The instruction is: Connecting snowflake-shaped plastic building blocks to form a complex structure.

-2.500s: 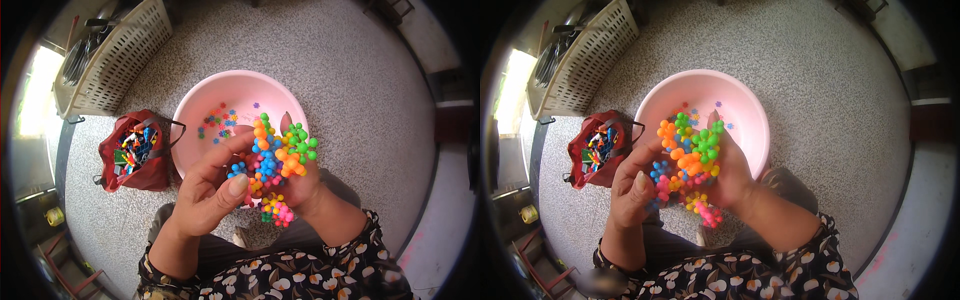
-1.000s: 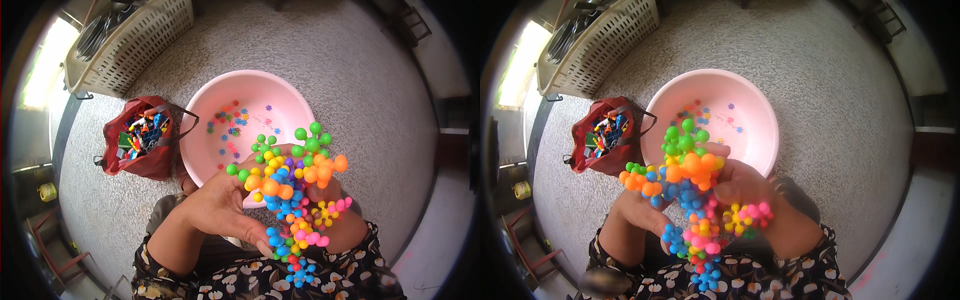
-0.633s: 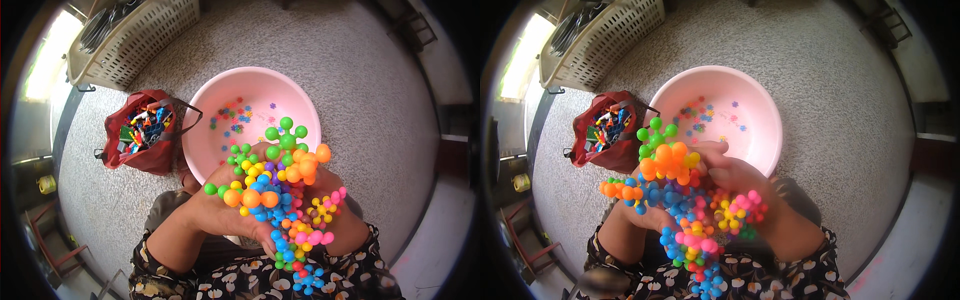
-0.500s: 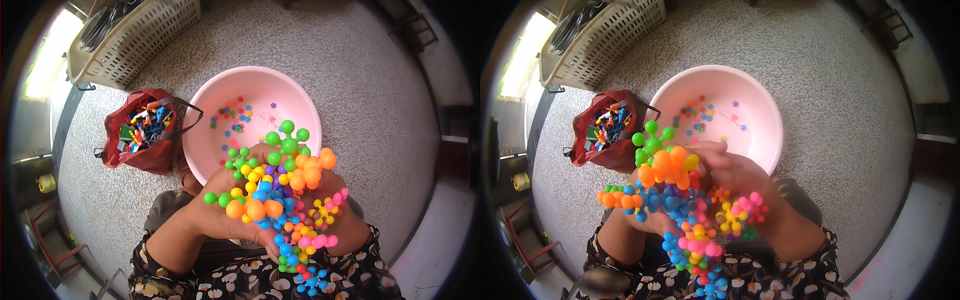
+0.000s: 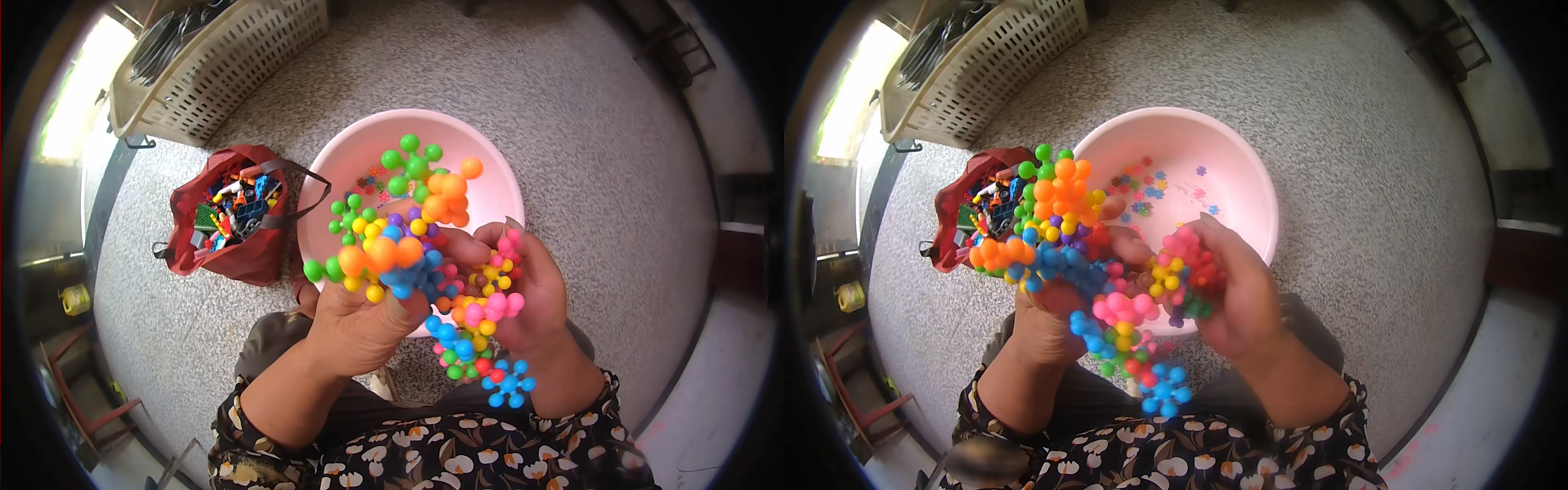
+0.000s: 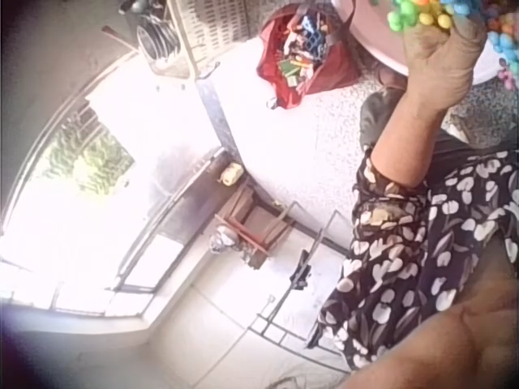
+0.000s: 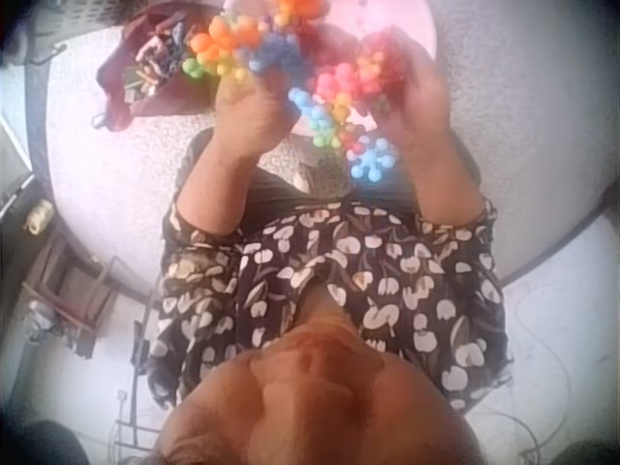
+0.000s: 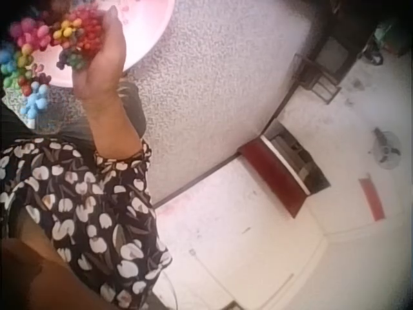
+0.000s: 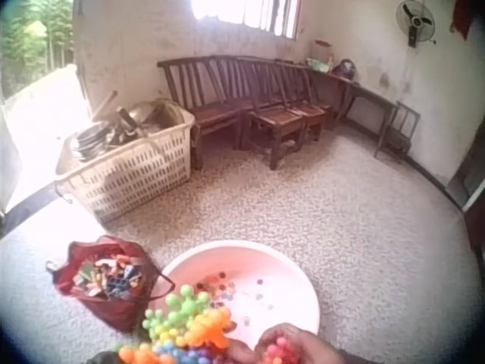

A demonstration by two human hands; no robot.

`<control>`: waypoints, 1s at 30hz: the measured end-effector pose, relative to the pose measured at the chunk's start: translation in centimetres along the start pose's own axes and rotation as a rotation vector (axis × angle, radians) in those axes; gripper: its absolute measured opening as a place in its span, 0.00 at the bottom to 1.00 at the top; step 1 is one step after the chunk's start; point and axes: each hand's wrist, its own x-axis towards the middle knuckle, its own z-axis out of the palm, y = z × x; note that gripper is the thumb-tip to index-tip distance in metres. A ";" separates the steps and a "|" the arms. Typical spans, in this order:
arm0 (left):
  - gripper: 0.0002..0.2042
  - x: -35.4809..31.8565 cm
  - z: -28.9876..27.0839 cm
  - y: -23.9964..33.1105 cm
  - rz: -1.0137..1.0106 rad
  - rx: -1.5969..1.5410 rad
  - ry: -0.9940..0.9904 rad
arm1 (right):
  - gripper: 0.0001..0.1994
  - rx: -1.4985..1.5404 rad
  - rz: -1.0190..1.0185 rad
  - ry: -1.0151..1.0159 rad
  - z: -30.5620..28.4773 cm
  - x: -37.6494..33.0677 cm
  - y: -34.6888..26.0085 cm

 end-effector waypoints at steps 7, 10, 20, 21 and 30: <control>0.36 -0.5 0.3 1.3 -0.305 -0.540 -0.077 | 0.14 -0.102 -0.134 -0.061 -1.6 0.7 -1.7; 0.36 0.0 0.2 1.3 -0.315 -0.550 -0.178 | 0.14 -0.197 -0.185 -0.031 -1.0 0.4 -2.5; 0.29 -0.7 0.5 0.9 -0.490 -0.115 -0.044 | 0.13 -0.134 -0.154 -0.477 -3.3 0.2 -4.9; 0.29 -0.5 0.8 0.9 -0.485 -0.148 -0.035 | 0.13 -0.135 -0.164 -0.470 -3.2 -0.2 -4.9; 0.22 -1.6 -0.1 0.8 -0.400 -0.506 0.109 | 0.15 -0.287 -0.230 -0.170 0.5 -2.2 -4.6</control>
